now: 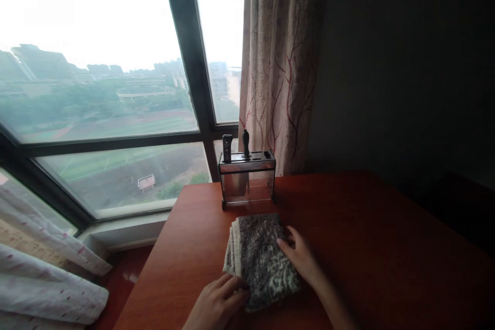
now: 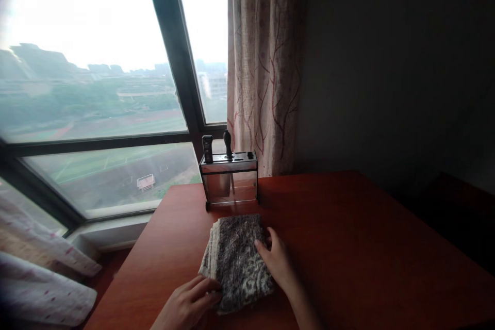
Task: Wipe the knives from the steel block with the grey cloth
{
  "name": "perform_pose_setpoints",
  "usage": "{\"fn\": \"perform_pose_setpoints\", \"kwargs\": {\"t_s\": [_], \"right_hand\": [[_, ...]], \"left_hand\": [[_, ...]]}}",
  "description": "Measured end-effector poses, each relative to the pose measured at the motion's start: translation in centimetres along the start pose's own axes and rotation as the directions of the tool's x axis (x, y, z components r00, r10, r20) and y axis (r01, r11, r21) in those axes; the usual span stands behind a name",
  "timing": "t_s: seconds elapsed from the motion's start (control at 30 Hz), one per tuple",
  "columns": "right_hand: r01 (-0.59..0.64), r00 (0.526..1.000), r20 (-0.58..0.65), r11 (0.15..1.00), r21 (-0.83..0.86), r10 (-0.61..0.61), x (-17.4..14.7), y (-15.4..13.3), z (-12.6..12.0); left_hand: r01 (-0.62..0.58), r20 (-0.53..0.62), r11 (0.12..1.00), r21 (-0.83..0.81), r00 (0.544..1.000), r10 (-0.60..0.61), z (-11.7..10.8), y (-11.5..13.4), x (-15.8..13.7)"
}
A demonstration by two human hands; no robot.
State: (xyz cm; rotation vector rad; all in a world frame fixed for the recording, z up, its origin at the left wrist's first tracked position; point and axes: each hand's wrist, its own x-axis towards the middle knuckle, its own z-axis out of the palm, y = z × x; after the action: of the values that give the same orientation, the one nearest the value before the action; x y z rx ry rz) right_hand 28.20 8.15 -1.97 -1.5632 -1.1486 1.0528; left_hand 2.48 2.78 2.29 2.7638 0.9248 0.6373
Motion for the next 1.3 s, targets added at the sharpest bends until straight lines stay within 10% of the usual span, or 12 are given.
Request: {"fn": "perform_pose_setpoints", "kwargs": {"t_s": [0.23, 0.57, 0.83, 0.97, 1.17, 1.3], "right_hand": [[-0.407, 0.866, 0.463, 0.806, 0.428, 0.192, -2.1, -3.9, 0.2], [-0.498, 0.813, 0.567, 0.658, 0.565, 0.129, -3.1, -3.2, 0.5], [-0.321, 0.932, 0.318, 0.803, 0.502, 0.173, -1.4, -2.2, 1.1], [-0.398, 0.901, 0.391, 0.715, 0.575, 0.187, -0.4, -2.5, 1.2], [-0.692, 0.712, 0.68, 0.337, 0.638, 0.176, 0.0, -1.7, 2.0], [-0.745, 0.658, 0.727, 0.312, 0.59, 0.197, 0.0, -1.1, 2.4]], "left_hand": [[0.007, 0.04, 1.0, 0.007, 0.999, -0.007, -0.1, 0.0, 0.0], [0.086, -0.001, 0.975, -0.203, 0.996, -0.088, 0.5, -0.5, 0.3], [0.249, -0.085, 0.941, -0.228, 0.958, -0.274, -1.0, 0.0, 1.9], [0.276, -0.147, 0.909, -0.312, 0.931, -0.333, -1.1, -1.0, 3.1], [0.3, -0.378, 0.83, -0.47, 0.782, -0.496, -3.6, -5.7, 6.5], [0.327, -0.483, 0.782, -0.53, 0.642, -0.596, -7.5, -9.5, 10.8]]}}
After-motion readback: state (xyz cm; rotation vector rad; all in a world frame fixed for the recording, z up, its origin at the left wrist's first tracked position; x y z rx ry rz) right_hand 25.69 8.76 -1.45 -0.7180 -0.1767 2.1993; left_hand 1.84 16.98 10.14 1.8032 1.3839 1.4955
